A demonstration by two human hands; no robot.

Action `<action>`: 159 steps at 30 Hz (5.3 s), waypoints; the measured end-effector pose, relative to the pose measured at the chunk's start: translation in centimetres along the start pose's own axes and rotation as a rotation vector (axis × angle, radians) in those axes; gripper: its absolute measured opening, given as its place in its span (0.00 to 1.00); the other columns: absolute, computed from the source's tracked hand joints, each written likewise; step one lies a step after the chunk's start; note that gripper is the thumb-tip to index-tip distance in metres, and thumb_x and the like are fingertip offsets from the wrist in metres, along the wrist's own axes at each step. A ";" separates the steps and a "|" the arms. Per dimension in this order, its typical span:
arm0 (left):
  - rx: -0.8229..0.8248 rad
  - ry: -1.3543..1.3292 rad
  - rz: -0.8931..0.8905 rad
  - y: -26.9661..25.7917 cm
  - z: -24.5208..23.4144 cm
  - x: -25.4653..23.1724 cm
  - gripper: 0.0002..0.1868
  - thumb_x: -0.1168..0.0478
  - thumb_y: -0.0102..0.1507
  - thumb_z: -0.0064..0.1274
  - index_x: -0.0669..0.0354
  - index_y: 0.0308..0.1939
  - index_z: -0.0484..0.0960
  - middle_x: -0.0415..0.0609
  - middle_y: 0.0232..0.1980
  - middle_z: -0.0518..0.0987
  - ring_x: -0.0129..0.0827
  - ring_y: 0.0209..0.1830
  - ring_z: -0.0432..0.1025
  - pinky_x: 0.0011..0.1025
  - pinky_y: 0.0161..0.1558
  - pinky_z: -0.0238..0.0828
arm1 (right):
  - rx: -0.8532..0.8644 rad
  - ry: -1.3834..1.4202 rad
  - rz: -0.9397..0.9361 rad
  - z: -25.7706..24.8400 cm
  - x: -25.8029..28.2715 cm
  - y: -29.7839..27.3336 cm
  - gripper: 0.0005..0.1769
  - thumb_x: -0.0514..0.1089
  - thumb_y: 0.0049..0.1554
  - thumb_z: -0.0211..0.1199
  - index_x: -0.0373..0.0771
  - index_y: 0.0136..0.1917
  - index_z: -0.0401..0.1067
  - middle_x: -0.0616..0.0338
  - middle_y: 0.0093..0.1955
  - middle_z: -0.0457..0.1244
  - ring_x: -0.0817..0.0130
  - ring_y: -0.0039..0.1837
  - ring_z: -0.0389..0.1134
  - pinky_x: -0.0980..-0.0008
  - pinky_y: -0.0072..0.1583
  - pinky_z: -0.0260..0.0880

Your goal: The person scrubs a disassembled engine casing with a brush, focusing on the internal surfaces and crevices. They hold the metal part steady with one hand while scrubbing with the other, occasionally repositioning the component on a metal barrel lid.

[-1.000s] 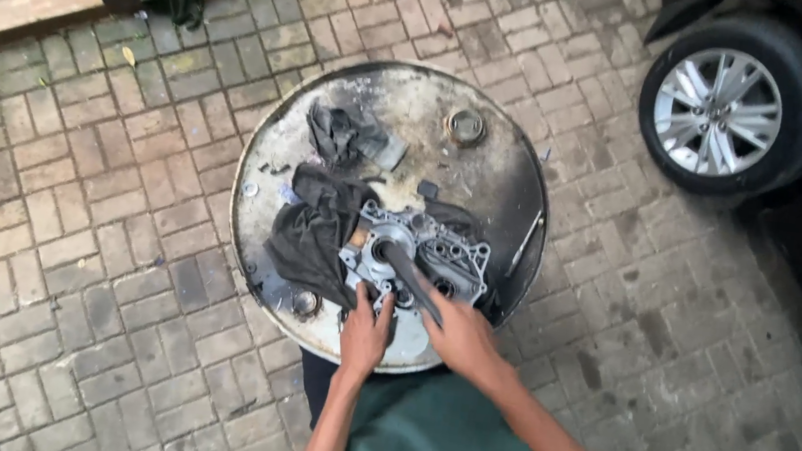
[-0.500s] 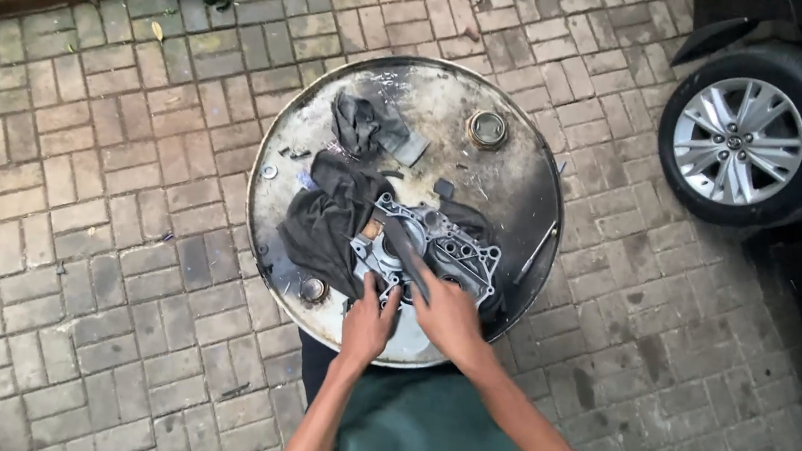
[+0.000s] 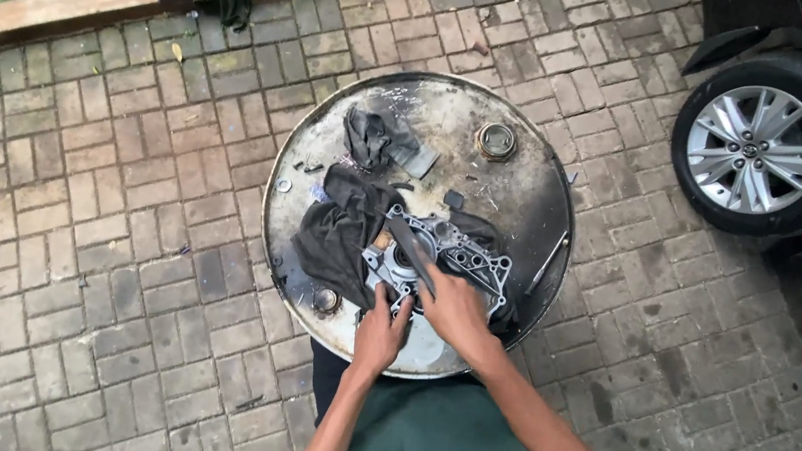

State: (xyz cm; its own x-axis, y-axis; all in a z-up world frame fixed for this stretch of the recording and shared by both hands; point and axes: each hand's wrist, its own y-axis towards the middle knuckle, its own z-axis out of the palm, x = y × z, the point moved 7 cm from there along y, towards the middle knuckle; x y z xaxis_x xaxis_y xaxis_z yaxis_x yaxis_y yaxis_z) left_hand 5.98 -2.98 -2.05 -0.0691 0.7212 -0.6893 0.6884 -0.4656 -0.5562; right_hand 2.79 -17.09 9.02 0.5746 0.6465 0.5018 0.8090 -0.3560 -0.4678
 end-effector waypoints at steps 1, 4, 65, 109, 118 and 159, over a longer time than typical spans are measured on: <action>-0.003 0.004 0.005 0.2 -0.2 -0.2 0.23 0.35 0.69 0.35 0.47 0.53 0.62 0.71 0.37 0.82 0.71 0.48 0.76 0.60 0.52 0.68 | -0.006 0.003 -0.003 -0.3 -0.3 0.1 0.28 0.53 0.63 0.48 0.57 0.76 0.61 0.41 0.52 0.71 0.37 0.55 0.72 0.40 0.55 0.72; 0.016 -0.020 0.001 -0.3 0.0 -0.2 0.23 0.35 0.69 0.35 0.46 0.52 0.62 0.71 0.37 0.82 0.72 0.49 0.75 0.61 0.53 0.66 | -0.002 0.041 0.010 -0.3 -2.1 -1.2 0.28 0.51 0.63 0.50 0.59 0.76 0.61 0.41 0.50 0.71 0.37 0.52 0.73 0.43 0.51 0.74; -0.095 -0.165 0.093 -0.9 0.0 -0.8 0.15 0.44 0.71 0.35 0.49 0.50 0.63 0.70 0.40 0.83 0.70 0.47 0.76 0.59 0.53 0.66 | -0.057 0.113 -0.060 2.3 -2.4 -2.7 0.29 0.49 0.64 0.47 0.56 0.78 0.58 0.42 0.47 0.71 0.36 0.47 0.73 0.41 0.46 0.73; -0.106 -0.442 0.184 -1.4 2.0 1.1 0.20 0.48 0.70 0.40 0.54 0.59 0.59 0.71 0.50 0.78 0.70 0.51 0.74 0.60 0.50 0.70 | 0.061 -0.111 -0.312 1.5 -0.2 -0.2 0.22 0.51 0.62 0.54 0.54 0.68 0.70 0.49 0.47 0.71 0.42 0.49 0.73 0.48 0.50 0.75; -0.096 -0.466 0.225 -1.7 1.3 0.2 0.21 0.49 0.70 0.42 0.59 0.59 0.59 0.72 0.47 0.79 0.67 0.43 0.76 0.56 0.44 0.69 | 0.214 -0.254 -0.432 -0.5 -0.9 0.0 0.27 0.49 0.63 0.51 0.60 0.75 0.63 0.48 0.43 0.71 0.45 0.45 0.74 0.50 0.48 0.73; -0.108 -0.245 0.172 -0.9 2.1 1.5 0.28 0.45 0.68 0.43 0.60 0.63 0.60 0.61 0.58 0.78 0.50 0.53 0.77 0.41 0.54 0.71 | -0.059 -0.048 -0.287 2.5 -0.2 1.2 0.36 0.47 0.58 0.55 0.62 0.79 0.55 0.54 0.38 0.70 0.54 0.33 0.67 0.54 0.38 0.65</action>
State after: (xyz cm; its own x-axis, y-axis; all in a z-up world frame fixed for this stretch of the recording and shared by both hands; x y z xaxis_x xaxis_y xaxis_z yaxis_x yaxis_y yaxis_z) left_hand 3.70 -2.54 -3.53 -0.1079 0.4852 -0.8677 0.7769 -0.5035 -0.3781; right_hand 3.32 -15.94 6.55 0.3158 0.7569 0.5721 0.9443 -0.1916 -0.2677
